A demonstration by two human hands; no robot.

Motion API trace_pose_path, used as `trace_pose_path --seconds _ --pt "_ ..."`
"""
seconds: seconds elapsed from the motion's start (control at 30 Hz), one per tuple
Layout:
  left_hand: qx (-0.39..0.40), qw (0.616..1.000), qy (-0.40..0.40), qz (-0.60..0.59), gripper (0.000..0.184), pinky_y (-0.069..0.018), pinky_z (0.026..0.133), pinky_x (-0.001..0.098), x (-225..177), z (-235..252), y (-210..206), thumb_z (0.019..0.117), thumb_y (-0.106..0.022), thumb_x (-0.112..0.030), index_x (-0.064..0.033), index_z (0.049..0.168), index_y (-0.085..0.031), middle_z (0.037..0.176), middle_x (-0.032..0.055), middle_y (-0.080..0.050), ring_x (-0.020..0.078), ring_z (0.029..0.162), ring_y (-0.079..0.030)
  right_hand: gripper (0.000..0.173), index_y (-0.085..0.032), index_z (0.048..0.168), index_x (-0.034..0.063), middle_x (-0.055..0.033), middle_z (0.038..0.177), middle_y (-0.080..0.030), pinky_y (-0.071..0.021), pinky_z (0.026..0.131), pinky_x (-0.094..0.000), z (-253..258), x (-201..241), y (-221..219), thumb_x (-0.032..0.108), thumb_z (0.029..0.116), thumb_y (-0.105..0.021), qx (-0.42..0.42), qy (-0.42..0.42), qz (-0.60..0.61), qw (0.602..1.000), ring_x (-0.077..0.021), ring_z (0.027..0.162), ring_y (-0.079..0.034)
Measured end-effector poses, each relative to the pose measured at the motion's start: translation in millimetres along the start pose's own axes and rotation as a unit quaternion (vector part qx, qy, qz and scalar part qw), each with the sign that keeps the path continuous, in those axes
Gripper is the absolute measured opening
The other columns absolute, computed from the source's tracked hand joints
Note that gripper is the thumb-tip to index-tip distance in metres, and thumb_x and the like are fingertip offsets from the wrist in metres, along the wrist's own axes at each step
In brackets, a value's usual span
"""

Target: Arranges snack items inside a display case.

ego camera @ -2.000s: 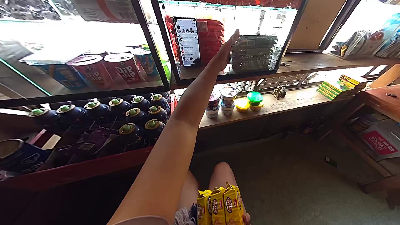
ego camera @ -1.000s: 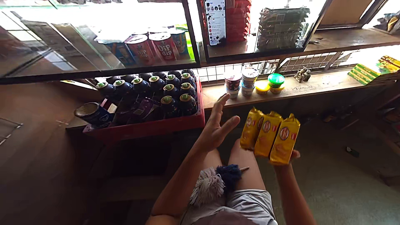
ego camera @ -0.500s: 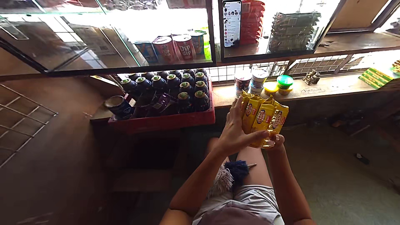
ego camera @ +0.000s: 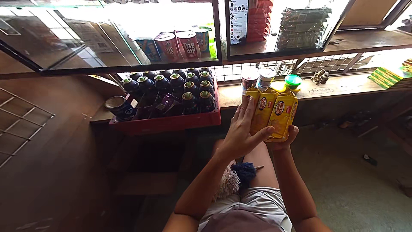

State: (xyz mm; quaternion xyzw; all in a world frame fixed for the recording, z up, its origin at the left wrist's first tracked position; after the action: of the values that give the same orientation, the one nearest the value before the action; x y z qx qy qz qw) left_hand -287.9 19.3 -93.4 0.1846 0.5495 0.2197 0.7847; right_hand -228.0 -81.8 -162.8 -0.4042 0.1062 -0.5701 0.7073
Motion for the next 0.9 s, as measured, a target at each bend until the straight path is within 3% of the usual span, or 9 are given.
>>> trace_pose_path --seconds 0.13,0.23,0.3,0.4,0.47,0.63,0.73,0.83,0.9 --pt "0.019 0.996 0.012 -0.087 0.104 -0.0345 0.119 0.0497 15 4 2 0.087 -0.067 -0.065 -0.0246 0.166 -0.012 0.172 0.0059 -0.008 0.0212 0.154 -0.025 0.04 -0.075 0.12 0.0121 -0.0044 0.113 -0.076 -0.0581 0.096 -0.0368 0 -4 -6 0.04 0.0918 -0.068 0.011 -0.036 -0.049 0.998 -0.0148 0.107 -0.072" --pt "0.04 0.983 0.036 -0.174 0.12 -0.0411 0.115 0.0442 31 10 -7 0.078 -0.071 -0.072 -0.0258 0.166 -0.003 0.172 0.0108 -0.004 0.021 0.152 -0.029 0.035 -0.072 0.119 0.0162 0.0017 0.106 -0.077 -0.0598 0.091 -0.032 3 -10 -12 0.037 0.0906 -0.074 -0.059 -0.1 -0.178 0.977 -0.0088 0.1 -0.073" --pt "0.035 0.966 0.047 -0.254 0.118 -0.0465 0.11 0.0401 41 12 -13 0.0792 -0.073 -0.065 -0.0249 0.166 -0.003 0.17 0.0114 -0.012 0.0189 0.146 -0.039 0.059 -0.055 0.131 0.0144 0.0018 0.108 -0.074 -0.0594 0.092 -0.0331 4 -13 -8 0.041 0.0853 -0.081 -0.109 -0.14 -0.255 0.951 -0.01 0.1 -0.071" --pt "0.03 0.941 0.041 -0.334 0.105 -0.0526 0.1 0.031 47 13 -21 0.0857 -0.068 -0.054 -0.0268 0.164 -0.004 0.155 0.0034 -0.042 0.0093 0.122 -0.059 0.098 -0.028 0.149 0.0104 0.0004 0.118 -0.068 -0.058 0.096 -0.0322 5 -14 -3 0.054 0.08 -0.082 -0.141 -0.159 -0.324 0.922 -0.0106 0.106 -0.069" --pt "0.021 0.934 0.036 -0.356 0.103 -0.0542 0.097 0.0279 50 14 -24 0.0868 -0.066 -0.056 -0.0238 0.163 -0.006 0.139 0.0012 -0.056 0.0063 0.112 -0.063 0.112 -0.02 0.153 0.0077 -0.0013 0.124 -0.066 -0.0579 0.097 -0.0315 4 -11 -1 0.067 0.0768 -0.078 -0.16 -0.156 -0.365 0.903 -0.0106 0.11 -0.068" --pt "-0.01 0.92 0.045 -0.388 0.098 -0.0543 0.096 0.0266 53 14 -28 0.087 -0.065 -0.054 -0.0244 0.163 -0.011 0.133 -0.0012 -0.06 0.005 0.11 -0.064 0.129 -0.012 0.156 0.0039 -0.005 0.133 -0.06 -0.0554 0.101 -0.0307 -1 -6 2 0.086 0.0717 -0.064 -0.174 -0.143 -0.425 0.877 -0.0099 0.118 -0.064" --pt "-0.052 0.896 0.066 -0.437 0.088 -0.0568 0.09 0.0248 56 11 -25 0.0854 -0.065 -0.051 -0.0237 0.158 -0.024 0.119 -0.0052 -0.065 0.0033 0.101 -0.067 0.131 0.002 0.163 0.0101 -0.0071 0.152 -0.047 -0.0513 0.107 -0.0307 5 -3 -9 0.078 0.0767 -0.068 -0.111 -0.131 -0.464 0.869 -0.0103 0.13 -0.056" --pt "-0.103 0.836 0.068 -0.535 0.053 -0.0603 0.08 0.0287 61 14 -14 0.0838 -0.068 -0.052 -0.018 0.123 -0.058 0.096 -0.0027 -0.072 0.0076 0.088 -0.071 0.118 -0.013 0.165 0.0147 -0.0089 0.154 -0.046 -0.0558 0.101 -0.0312 12 9 -19 0.061 0.0789 -0.08 -0.09 -0.097 -0.508 0.851 -0.0141 0.125 -0.061" --pt "-0.093 0.782 0.046 -0.615 0.051 -0.0612 0.08 0.0353 61 22 -8 0.0804 -0.074 -0.057 -0.017 0.112 -0.067 0.097 0.0029 -0.073 0.0138 0.09 -0.072 0.103 -0.026 0.163 0.0163 -0.0073 0.155 -0.045 -0.0558 0.099 -0.0342 16 22 -22 0.052 0.0828 -0.08 -0.107 -0.051 -0.515 0.849 -0.017 0.124 -0.061"
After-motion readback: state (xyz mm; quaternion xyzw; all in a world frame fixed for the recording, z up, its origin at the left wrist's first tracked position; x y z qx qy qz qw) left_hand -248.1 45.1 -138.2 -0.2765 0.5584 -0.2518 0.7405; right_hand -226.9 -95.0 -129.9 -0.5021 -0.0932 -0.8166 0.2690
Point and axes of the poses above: each hand's wrist, its own z-axis towards the middle knuckle, its own y-axis out of the back of the hand, x = y × z, the point moved 10 cm from there along z, towards the middle knuckle
